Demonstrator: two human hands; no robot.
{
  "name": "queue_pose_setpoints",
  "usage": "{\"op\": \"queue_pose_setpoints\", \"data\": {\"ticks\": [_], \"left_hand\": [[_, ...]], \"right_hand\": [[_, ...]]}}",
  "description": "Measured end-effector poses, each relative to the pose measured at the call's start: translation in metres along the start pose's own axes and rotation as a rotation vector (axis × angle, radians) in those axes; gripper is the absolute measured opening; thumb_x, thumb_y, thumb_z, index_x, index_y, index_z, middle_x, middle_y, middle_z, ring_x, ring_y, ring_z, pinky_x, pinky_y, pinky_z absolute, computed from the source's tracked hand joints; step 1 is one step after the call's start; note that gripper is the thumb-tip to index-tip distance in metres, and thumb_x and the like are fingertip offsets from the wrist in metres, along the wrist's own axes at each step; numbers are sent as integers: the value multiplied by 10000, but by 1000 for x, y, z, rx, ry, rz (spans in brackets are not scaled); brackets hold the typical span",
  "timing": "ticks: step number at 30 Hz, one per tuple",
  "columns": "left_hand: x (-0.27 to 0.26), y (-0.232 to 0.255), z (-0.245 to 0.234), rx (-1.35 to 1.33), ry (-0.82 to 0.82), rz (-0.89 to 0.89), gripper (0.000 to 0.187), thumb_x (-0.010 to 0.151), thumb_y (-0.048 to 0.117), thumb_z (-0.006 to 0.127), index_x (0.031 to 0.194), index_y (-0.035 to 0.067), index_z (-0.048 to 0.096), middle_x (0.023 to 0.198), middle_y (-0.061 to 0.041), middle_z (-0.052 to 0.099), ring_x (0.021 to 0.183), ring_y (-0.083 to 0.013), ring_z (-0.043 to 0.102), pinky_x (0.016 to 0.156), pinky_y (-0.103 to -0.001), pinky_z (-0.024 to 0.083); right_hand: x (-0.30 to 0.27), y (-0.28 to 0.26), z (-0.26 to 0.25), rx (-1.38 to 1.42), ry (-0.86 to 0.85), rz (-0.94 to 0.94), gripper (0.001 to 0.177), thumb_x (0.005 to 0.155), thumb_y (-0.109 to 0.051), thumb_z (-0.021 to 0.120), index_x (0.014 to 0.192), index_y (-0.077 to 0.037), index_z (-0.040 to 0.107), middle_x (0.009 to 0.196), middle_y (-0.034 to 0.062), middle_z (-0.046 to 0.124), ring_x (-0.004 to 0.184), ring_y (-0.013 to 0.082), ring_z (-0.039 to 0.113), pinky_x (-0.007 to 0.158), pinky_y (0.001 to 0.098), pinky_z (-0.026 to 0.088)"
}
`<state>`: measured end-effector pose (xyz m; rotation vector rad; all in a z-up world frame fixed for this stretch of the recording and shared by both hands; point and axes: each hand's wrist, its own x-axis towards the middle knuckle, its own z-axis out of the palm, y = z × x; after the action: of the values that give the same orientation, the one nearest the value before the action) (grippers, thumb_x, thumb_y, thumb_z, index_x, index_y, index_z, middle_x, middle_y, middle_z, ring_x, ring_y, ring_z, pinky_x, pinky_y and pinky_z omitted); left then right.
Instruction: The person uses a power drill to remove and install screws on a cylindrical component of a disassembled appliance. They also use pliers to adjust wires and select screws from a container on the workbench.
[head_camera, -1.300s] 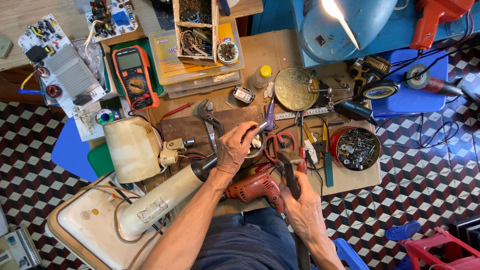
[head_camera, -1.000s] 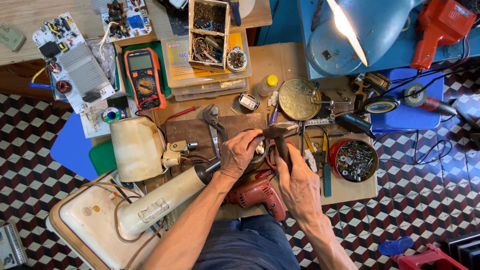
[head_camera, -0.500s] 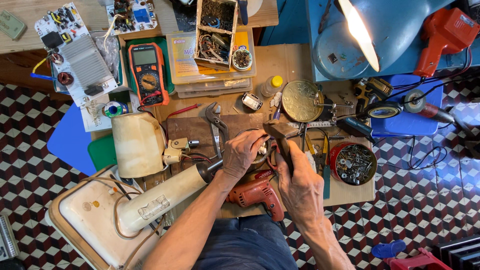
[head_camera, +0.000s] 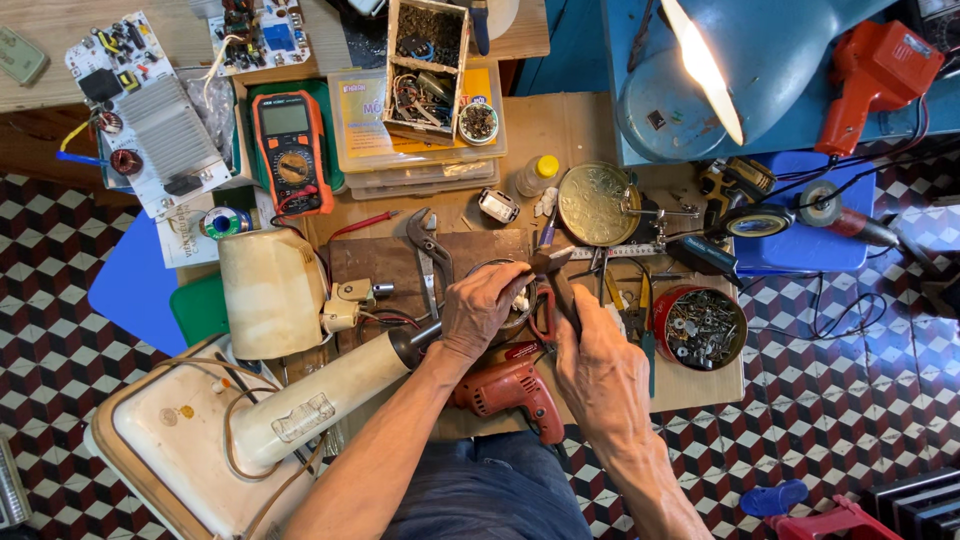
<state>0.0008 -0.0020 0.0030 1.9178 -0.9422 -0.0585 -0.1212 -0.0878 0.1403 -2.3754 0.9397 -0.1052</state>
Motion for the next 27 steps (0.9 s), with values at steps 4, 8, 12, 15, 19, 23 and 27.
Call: {"op": "queue_pose_setpoints", "data": {"ticks": [4, 8, 12, 15, 19, 23, 27], "left_hand": [[-3, -3, -1, -33, -13, 8, 163, 933, 156, 743, 1082, 99, 712, 960, -88, 765, 858, -254, 764, 723, -347, 621], [0, -1, -1, -7, -2, 35, 180, 928, 149, 752, 1086, 78, 704, 964, -100, 762, 864, -267, 758, 718, -353, 614], [-3, -3, 1, -63, 1, -15, 159, 921, 128, 753, 1072, 93, 718, 958, -103, 763, 831, -265, 757, 683, -350, 610], [-1, -2, -3, -7, -22, 25, 164, 933, 145, 743, 1082, 91, 701, 940, -87, 758, 842, -263, 756, 702, -357, 608], [-3, -2, 3, -12, -28, -4, 142, 944, 148, 737, 1071, 104, 693, 955, -81, 766, 835, -248, 758, 684, -342, 611], [-1, -3, -1, 17, -17, 28, 158, 937, 155, 740, 1083, 112, 697, 956, -73, 767, 851, -239, 761, 702, -340, 614], [-3, 0, 0, 14, -60, -18, 138, 936, 126, 747, 1067, 99, 713, 955, -86, 772, 838, -248, 763, 676, -341, 609]], "right_hand": [[-5, -4, 5, 142, 93, -19, 324, 964, -109, 598, 1287, -86, 583, 953, 202, 714, 755, 347, 726, 638, 437, 574], [0, -6, 2, 45, -13, 9, 279, 966, -128, 602, 1243, -97, 604, 907, 193, 722, 731, 364, 725, 615, 466, 568], [-3, -6, 5, 195, 84, 94, 311, 970, -151, 596, 1275, -98, 582, 869, 181, 723, 671, 327, 746, 577, 445, 580], [1, -7, 5, 39, -64, 58, 232, 975, -130, 609, 1204, -95, 615, 886, 209, 720, 714, 382, 714, 603, 478, 552], [-1, -4, 7, 61, 57, -31, 281, 955, -115, 594, 1233, -72, 589, 907, 212, 714, 680, 343, 723, 576, 438, 587], [0, -8, 9, 61, -32, 58, 205, 982, -136, 578, 1180, -82, 575, 877, 194, 717, 667, 325, 727, 570, 442, 584], [-3, -5, 7, 90, -57, 130, 217, 988, -135, 554, 1201, -87, 561, 908, 194, 699, 622, 316, 730, 533, 440, 578]]}}
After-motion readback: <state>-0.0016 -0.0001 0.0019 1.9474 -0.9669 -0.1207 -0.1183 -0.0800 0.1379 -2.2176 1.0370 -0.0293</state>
